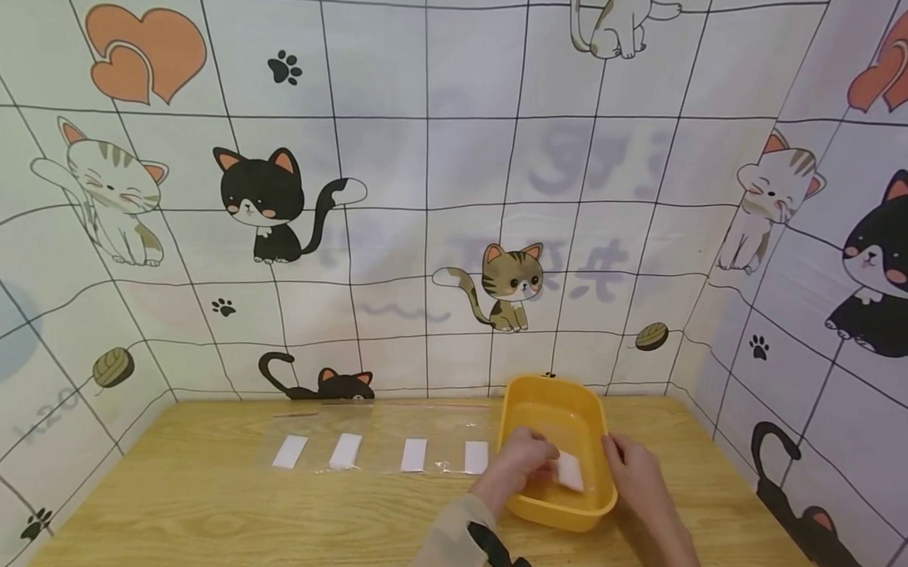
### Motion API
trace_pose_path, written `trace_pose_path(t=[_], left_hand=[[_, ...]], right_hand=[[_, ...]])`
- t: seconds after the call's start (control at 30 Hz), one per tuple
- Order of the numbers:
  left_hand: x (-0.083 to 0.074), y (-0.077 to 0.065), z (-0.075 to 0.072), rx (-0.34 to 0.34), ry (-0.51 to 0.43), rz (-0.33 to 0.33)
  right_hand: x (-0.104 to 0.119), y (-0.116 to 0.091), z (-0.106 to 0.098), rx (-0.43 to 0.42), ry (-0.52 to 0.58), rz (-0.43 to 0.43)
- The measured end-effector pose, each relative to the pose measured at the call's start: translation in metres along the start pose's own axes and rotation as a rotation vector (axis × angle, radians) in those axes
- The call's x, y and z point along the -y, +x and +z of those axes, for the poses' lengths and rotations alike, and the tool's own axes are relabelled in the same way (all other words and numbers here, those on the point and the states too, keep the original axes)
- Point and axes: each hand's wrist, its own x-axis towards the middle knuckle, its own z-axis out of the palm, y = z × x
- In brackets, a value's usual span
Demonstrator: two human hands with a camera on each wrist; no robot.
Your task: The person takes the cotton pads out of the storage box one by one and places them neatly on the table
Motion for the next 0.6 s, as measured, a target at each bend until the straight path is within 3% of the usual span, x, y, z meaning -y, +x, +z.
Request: trace_pose_path(t=[0.17,0.6], left_hand=[[0.0025,-0.0009,0.0019,-0.028,0.017,0.059],[0.0043,0.0005,0.0038,-0.078,-0.002,0.117]], right_hand=[[-0.0008,0.0002,0.0003,-0.009,0.009,-0.008],[-0.0040,0.0011,0.0014,0.010,0.011,0.001]])
